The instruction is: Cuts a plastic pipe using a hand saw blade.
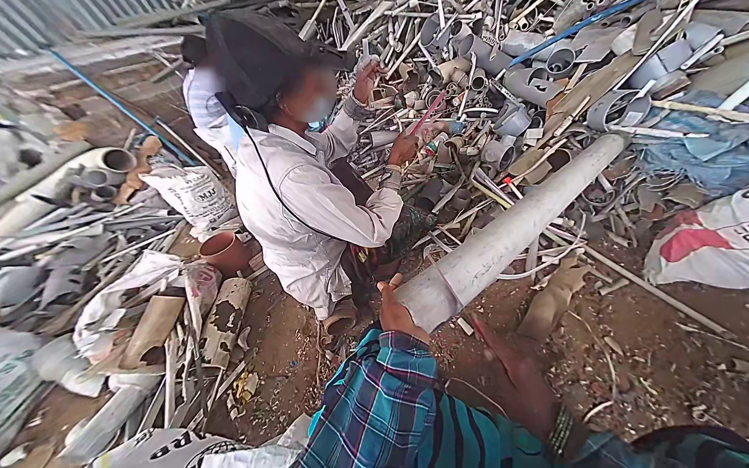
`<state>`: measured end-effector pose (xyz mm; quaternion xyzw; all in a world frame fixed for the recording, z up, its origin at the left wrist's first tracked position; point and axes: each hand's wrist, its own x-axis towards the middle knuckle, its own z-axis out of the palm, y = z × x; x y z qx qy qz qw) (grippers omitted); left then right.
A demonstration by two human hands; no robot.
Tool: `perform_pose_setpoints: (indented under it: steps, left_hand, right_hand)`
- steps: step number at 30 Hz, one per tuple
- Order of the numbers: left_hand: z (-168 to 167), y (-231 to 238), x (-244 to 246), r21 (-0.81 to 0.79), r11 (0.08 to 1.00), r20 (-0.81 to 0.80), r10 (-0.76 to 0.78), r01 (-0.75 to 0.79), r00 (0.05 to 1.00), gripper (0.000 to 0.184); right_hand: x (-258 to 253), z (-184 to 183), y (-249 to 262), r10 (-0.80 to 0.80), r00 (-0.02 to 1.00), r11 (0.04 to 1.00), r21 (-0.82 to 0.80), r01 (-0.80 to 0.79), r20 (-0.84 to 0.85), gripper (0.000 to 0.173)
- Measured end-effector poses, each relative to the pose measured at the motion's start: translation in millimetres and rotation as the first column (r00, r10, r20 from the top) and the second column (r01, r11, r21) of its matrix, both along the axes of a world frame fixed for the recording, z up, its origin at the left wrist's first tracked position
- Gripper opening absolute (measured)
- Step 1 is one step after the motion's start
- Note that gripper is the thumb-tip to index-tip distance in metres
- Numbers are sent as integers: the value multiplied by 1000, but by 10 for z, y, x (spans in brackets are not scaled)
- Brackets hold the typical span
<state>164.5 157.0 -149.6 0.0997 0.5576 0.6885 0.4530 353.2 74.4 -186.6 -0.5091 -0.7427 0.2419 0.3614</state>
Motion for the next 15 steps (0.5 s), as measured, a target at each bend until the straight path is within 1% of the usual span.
perform_pose_setpoints:
  steps: [2, 3, 5, 7, 9, 11, 13, 15]
  left_hand:
    - [-179, 31, -49, 30, 999, -71, -9, 11, 997, 60]
    - [-135, 34, -41, 17, 1000, -55, -12, 13, 998, 59]
    - [-8, 21, -14, -35, 999, -26, -13, 12, 1000, 56]
    - [212, -37, 71, -37, 999, 23, -13, 14, 1000, 50]
    - [251, -16, 123, -32, 999, 8, 25, -25, 1000, 48]
    - [231, -47, 103, -36, 999, 2, -1, 1, 1000, 54]
    - [236, -40, 115, -81, 996, -11, 25, -26, 1000, 54]
    - [330, -90, 175, -129, 991, -35, 39, -43, 999, 53]
  right_hand:
    - [116, -26, 159, -78, 996, 995, -63, 76, -31, 50]
    - [132, 12, 174, -79, 996, 992, -98, 75, -33, 50]
    - [50, 96, 38, -10, 1000, 997, -73, 9, -4, 50]
    - [-89, 195, -190, 128, 991, 992, -31, -126, 48, 47]
    - [-151, 197, -261, 147, 988, 989, 1, -147, 56, 45]
    - [-75, 151, -134, 57, 997, 998, -13, -57, 43, 47]
    - [76, 89, 107, -55, 998, 997, -62, 56, 13, 51]
    - [162, 131, 191, -88, 996, 987, -134, 87, -2, 51]
